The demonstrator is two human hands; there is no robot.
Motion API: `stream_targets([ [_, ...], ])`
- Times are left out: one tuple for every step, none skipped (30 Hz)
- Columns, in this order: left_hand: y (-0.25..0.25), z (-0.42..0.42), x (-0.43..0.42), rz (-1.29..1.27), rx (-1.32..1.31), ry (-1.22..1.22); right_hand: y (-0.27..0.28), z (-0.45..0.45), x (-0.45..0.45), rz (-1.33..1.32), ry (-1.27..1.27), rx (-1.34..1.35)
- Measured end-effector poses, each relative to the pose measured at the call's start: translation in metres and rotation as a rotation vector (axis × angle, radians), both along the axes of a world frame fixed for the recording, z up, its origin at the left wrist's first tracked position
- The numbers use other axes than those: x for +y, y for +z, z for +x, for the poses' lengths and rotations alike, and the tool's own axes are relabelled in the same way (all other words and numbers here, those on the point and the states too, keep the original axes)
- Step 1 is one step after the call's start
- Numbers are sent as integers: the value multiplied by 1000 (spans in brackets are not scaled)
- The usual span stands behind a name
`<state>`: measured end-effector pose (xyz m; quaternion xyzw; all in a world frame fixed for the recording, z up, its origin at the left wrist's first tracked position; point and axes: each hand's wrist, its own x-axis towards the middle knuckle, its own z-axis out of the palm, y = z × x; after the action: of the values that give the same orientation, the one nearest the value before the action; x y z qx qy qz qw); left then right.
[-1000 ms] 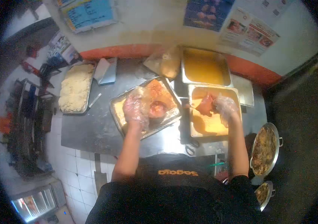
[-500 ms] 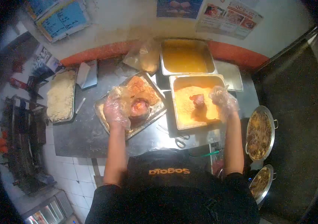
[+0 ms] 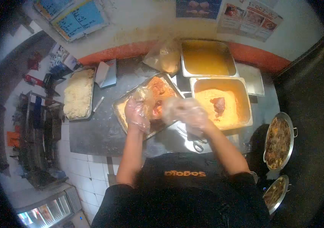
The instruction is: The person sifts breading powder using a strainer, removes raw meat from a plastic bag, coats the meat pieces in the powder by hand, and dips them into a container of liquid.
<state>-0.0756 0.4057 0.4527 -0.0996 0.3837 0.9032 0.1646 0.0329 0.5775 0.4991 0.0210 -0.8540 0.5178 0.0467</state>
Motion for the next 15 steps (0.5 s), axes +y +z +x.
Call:
stream_targets([
  [2,1,0,-55,49,-46,-17,-18,-11,196,121,123],
  [3,1,0,-108,99,-91,-7,-31,-26,425,143,-27],
  [1,1,-2,-111,98,-87,3,-43,-40,653,167,-178],
  [-4,1,-4,-357,260,-71,-2,-59,-49,651,172,-176],
  [-5,0,-7,-603,422,-50,-13,-78,-56,674,216,-371],
  [-3,-4,-8,-756,557,-26,-22,-93,-58,700,262,-565],
  [-3,-8,-12,-757,552,-9,-29,-103,-57,708,276,-558],
  [-4,-11,-16,-753,558,28,-34,-110,-56,797,385,-491],
  [-7,-16,-20,-748,561,67,-39,-116,-53,885,498,-422],
  [-41,-32,-28,-644,512,202,-26,-116,-50,865,529,-428],
  [-55,-44,-47,-647,500,222,-20,-116,-49,871,552,-425],
  [-64,-57,-73,-304,520,115,-16,-117,-49,929,523,-363],
  [-74,-61,-88,-153,512,83,-15,-119,-50,984,493,-301],
  [-84,-65,-104,0,496,49,-17,-122,-49,990,518,-300],
  [-94,-69,-119,147,472,13,-19,-125,-48,987,549,-322],
])
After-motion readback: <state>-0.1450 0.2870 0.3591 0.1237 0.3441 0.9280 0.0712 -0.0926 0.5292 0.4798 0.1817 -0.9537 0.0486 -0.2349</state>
